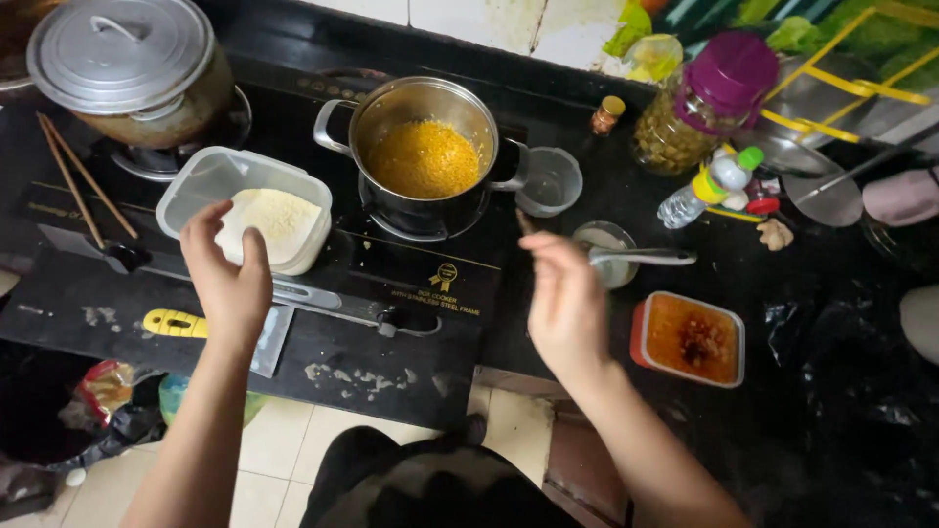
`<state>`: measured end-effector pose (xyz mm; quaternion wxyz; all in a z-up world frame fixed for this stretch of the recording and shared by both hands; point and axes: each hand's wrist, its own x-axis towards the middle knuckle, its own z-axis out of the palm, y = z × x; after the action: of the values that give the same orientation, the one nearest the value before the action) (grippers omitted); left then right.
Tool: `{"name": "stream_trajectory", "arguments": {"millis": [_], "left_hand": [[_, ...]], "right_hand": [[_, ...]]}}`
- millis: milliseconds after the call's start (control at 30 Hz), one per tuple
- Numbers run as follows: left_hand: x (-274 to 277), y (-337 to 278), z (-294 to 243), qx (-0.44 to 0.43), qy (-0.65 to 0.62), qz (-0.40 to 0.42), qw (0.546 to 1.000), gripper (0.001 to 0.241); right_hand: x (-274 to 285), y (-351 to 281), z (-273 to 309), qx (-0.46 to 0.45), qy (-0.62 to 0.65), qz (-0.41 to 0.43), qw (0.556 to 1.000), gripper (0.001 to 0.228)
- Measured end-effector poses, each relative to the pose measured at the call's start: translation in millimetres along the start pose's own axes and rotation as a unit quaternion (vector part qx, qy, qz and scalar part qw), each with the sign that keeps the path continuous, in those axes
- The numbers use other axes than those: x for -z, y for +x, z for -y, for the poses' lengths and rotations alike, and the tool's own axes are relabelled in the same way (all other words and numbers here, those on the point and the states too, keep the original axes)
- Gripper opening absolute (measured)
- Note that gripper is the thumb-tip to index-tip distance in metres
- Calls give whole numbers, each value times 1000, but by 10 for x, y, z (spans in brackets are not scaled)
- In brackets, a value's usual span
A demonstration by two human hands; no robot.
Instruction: Stirring ingredients in a pot on a stove and adding sauce from a bottle.
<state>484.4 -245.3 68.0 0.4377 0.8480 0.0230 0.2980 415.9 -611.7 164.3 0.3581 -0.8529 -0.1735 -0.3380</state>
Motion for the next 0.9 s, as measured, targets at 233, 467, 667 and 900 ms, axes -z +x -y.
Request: {"name": "stream_trajectory", "arguments": {"millis": [233, 467, 667, 900], "left_hand": [[-7, 594, 281, -80, 108, 23, 991, 33], [-223, 990, 783, -139, 201, 173, 954, 42], [-262, 988, 811, -130, 171, 211, 954, 47], [-222, 1000, 689, -101, 157, 204, 961, 46]], "right_hand": [[319, 605, -31, -41, 158, -118, 979, 17], [-593, 931, -565, -247, 386, -76, 885, 25], [-804, 927, -488, -366, 331, 97, 864, 26], [-1035, 733, -414, -367, 324, 84, 868, 21]]}}
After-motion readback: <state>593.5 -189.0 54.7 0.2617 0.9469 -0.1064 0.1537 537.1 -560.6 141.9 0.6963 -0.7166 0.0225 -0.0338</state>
